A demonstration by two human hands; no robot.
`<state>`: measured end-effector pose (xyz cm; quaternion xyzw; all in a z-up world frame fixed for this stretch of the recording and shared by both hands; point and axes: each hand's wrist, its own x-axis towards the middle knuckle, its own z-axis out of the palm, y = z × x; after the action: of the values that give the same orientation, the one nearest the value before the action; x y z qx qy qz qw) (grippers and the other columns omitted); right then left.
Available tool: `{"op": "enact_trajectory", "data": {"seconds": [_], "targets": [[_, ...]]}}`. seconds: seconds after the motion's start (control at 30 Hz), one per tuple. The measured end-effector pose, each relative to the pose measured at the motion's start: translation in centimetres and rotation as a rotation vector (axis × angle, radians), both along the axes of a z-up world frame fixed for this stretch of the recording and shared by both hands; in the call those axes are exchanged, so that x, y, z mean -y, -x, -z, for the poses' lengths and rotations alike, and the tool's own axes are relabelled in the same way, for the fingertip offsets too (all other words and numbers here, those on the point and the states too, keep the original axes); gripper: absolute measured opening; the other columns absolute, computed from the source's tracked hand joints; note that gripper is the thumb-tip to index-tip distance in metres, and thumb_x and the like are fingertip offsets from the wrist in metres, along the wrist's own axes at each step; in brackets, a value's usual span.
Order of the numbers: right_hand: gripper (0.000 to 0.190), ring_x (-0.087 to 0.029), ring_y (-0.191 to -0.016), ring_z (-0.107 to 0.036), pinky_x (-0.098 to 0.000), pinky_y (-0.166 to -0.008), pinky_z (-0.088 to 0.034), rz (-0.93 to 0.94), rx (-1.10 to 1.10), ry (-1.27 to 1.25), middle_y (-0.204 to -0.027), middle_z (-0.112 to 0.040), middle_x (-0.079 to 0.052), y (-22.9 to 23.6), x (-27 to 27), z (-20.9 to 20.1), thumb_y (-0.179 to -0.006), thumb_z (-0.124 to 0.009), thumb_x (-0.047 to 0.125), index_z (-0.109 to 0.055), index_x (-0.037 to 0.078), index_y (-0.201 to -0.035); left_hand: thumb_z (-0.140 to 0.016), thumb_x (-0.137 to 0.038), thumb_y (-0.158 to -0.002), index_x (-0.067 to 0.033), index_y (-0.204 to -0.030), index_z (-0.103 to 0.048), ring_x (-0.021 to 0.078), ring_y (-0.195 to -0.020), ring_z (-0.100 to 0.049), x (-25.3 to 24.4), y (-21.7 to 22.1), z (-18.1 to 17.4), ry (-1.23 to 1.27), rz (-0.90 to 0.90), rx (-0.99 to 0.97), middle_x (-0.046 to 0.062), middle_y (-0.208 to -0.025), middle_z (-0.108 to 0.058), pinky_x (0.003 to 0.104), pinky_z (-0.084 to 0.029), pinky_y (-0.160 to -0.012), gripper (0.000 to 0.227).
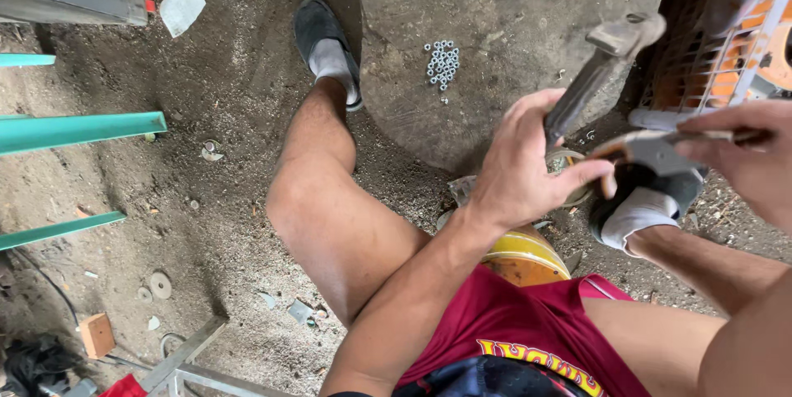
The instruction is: The person sits on the ground and uses a hammer to drive metal rivets into the holes of slipper soles, securing the metal plates to the orange and grey soles. The person repeatedly picks up soles from a nearby crate, aligns them on a wooden stump, and hammers the rivets into place.
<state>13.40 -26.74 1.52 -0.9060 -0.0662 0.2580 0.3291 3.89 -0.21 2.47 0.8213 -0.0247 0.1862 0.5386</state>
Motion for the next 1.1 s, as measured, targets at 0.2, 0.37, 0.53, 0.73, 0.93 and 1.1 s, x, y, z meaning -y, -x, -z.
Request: {"op": "enact_trajectory", "data": {"seconds": [0.2,0.37,0.53,0.73,0.93,1.1], "targets": [[0.035,-0.021,-0.089,-0.073,-0.0351,-0.086,-0.059,-0.042,0.101,-0.166,-0.094,-0.074,-0.014,-0.1,3.8,0.9,-0.103,-0.078,0.033,-0.075,-0.001,-0.109,-0.082,-0.030,-0.094,0.0008,-0.103,-0.064,0.0102,-0.070,-0.067,0.8,1.1,-0.9,0.416,0.152,-0.432,0.004,-0.080,-0.074,0.026,-0.055,-0.069,0.037],[0.041,-0.019,-0.088,-0.070,-0.0335,-0.090,-0.058,0.196,0.107,-0.336,-0.095,-0.069,-0.012,-0.4,3.2,2.6,-0.107,-0.078,0.034,-0.061,-0.004,-0.113,-0.081,-0.019,-0.094,0.0023,-0.103,-0.067,0.0091,-0.082,-0.070,0.9,1.5,0.6,0.916,0.305,-0.423,0.007,-0.091,-0.073,0.026,-0.058,-0.082,0.027],[0.042,-0.018,-0.095,-0.071,-0.0323,-0.092,-0.059,0.276,-0.056,-0.929,-0.107,-0.070,-0.010,0.2,-2.0,-0.8,-0.104,-0.077,0.037,-0.062,0.001,-0.120,-0.078,-0.007,-0.096,-0.0041,-0.102,-0.049,0.0129,-0.092,-0.070,0.3,0.9,0.5,0.991,0.173,-0.349,0.014,-0.102,-0.074,0.026,-0.058,-0.079,0.029],[0.064,-0.023,-0.124,-0.065,-0.0393,-0.107,-0.053,-0.134,-0.345,-0.990,-0.139,-0.063,-0.018,1.2,-7.5,-6.0,-0.086,-0.079,0.022,-0.055,-0.004,-0.138,-0.076,-0.005,-0.097,-0.0064,-0.099,-0.040,0.0186,-0.095,-0.075,-1.2,1.2,-0.1,1.203,0.178,-0.348,0.018,-0.110,-0.073,0.030,-0.063,-0.081,0.036],[0.024,-0.023,-0.112,-0.069,-0.0374,-0.099,-0.056,-0.078,-0.088,-0.796,-0.120,-0.071,-0.017,2.0,-10.7,-4.8,-0.104,-0.062,0.001,-0.059,-0.005,-0.127,-0.077,-0.020,-0.099,-0.0010,-0.106,-0.061,0.0142,-0.087,-0.071,-1.6,1.5,0.6,0.746,0.050,-0.449,0.016,-0.099,-0.076,0.029,-0.060,-0.078,0.026],[0.026,-0.018,-0.089,-0.072,-0.0336,-0.074,-0.058,0.123,0.035,-0.438,-0.099,-0.063,-0.008,-0.5,-6.3,-3.6,-0.107,-0.058,0.011,-0.055,0.000,-0.130,-0.059,-0.047,-0.107,0.0004,-0.108,-0.061,0.0146,-0.084,-0.074,-1.6,2.0,0.8,0.523,-0.038,-0.442,0.009,-0.093,-0.077,0.030,-0.061,-0.075,0.047]]}}
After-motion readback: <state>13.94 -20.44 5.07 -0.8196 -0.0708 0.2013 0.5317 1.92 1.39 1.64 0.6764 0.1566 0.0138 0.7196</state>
